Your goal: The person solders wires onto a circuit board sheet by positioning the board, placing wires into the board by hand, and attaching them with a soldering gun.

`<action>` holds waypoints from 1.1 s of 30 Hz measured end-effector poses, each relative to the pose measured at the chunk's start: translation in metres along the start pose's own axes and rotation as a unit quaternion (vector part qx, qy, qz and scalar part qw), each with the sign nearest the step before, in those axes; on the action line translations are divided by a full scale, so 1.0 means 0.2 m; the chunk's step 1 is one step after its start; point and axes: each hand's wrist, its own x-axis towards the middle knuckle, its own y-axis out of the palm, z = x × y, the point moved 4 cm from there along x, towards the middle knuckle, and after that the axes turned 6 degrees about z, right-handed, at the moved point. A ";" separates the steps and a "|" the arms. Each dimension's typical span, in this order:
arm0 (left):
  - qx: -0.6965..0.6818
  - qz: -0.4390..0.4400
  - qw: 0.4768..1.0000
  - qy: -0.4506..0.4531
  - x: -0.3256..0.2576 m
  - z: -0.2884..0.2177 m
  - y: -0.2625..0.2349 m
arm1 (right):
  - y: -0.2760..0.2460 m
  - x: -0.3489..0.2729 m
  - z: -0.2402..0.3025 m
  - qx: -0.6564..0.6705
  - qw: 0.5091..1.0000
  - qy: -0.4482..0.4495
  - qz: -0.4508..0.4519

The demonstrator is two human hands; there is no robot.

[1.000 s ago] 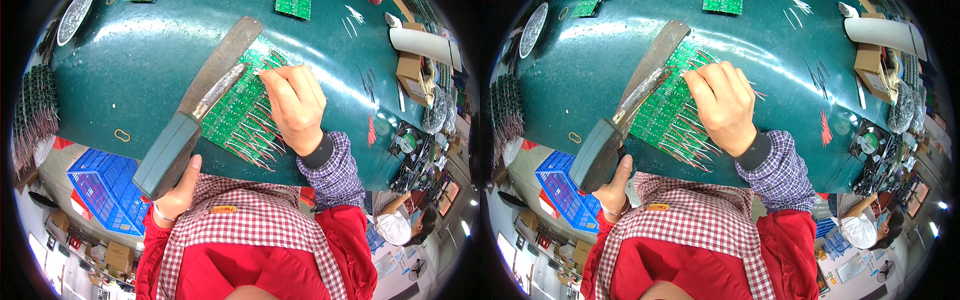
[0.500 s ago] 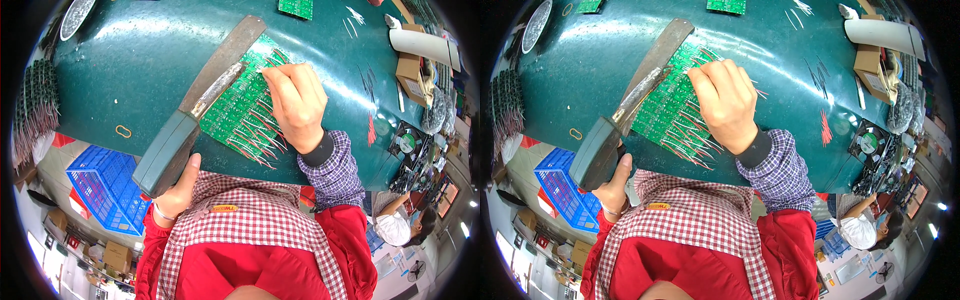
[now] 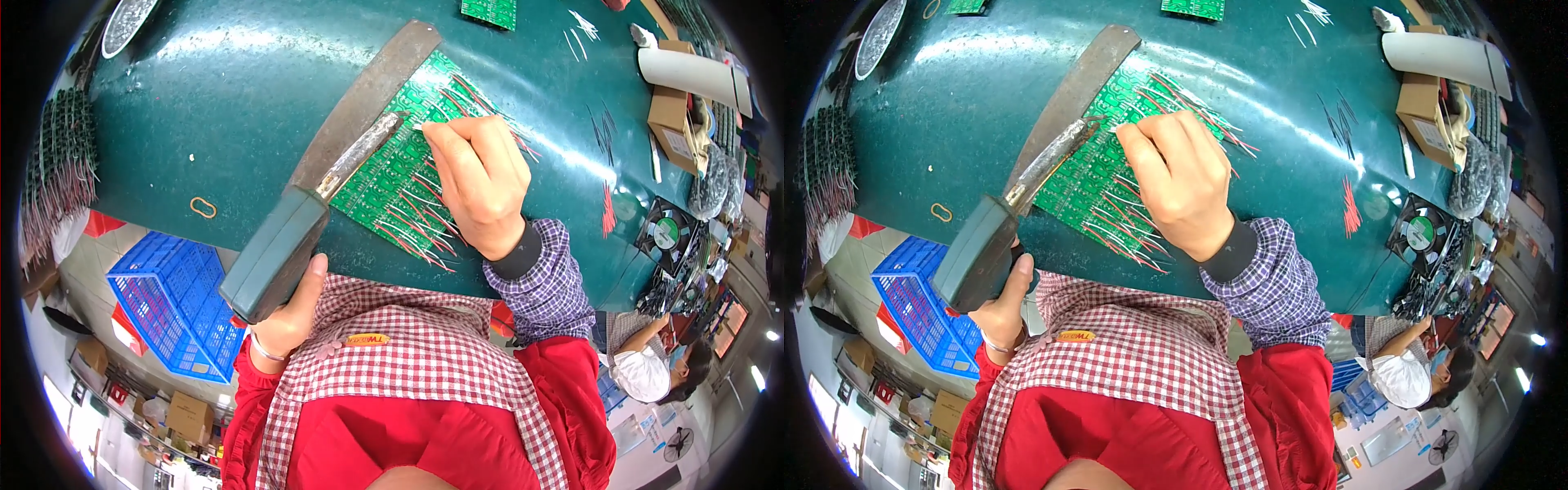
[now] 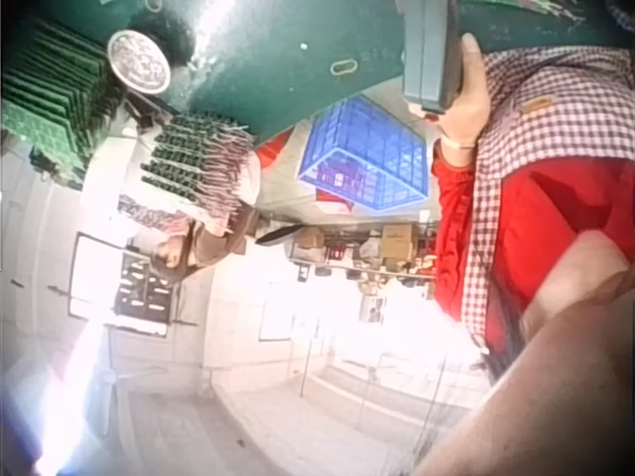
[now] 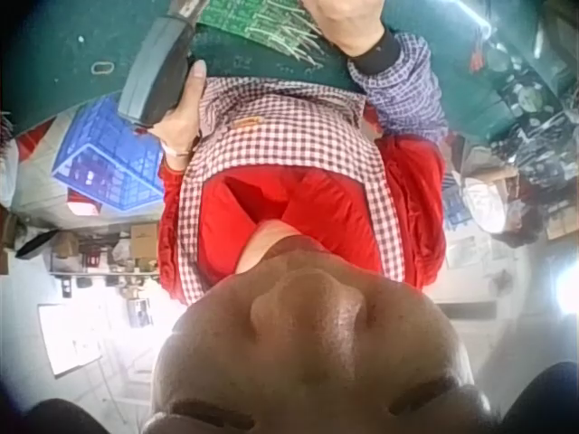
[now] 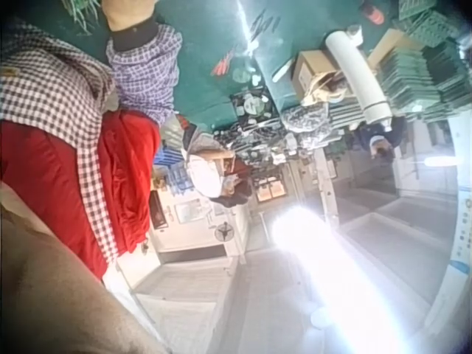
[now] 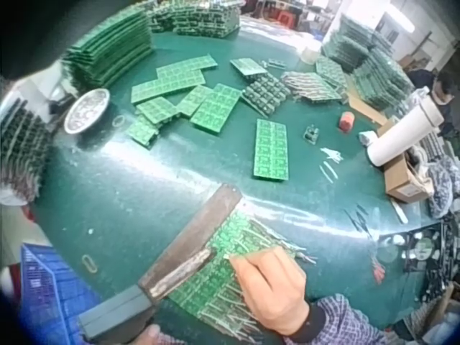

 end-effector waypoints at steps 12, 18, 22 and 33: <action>0.019 0.002 1.000 -0.010 0.01 -0.01 0.02 | 0.01 -0.01 0.00 -0.007 1.000 -0.001 0.008; 0.063 0.022 0.997 0.026 0.02 0.00 0.01 | 0.02 -0.01 -0.01 -0.009 1.000 0.000 0.014; 0.046 0.020 0.999 0.016 0.02 -0.02 0.01 | 0.02 -0.01 -0.01 -0.011 1.000 -0.001 0.014; 0.000 -0.003 1.000 -0.004 0.01 -0.02 0.01 | 0.02 -0.01 0.00 -0.018 1.000 0.001 0.012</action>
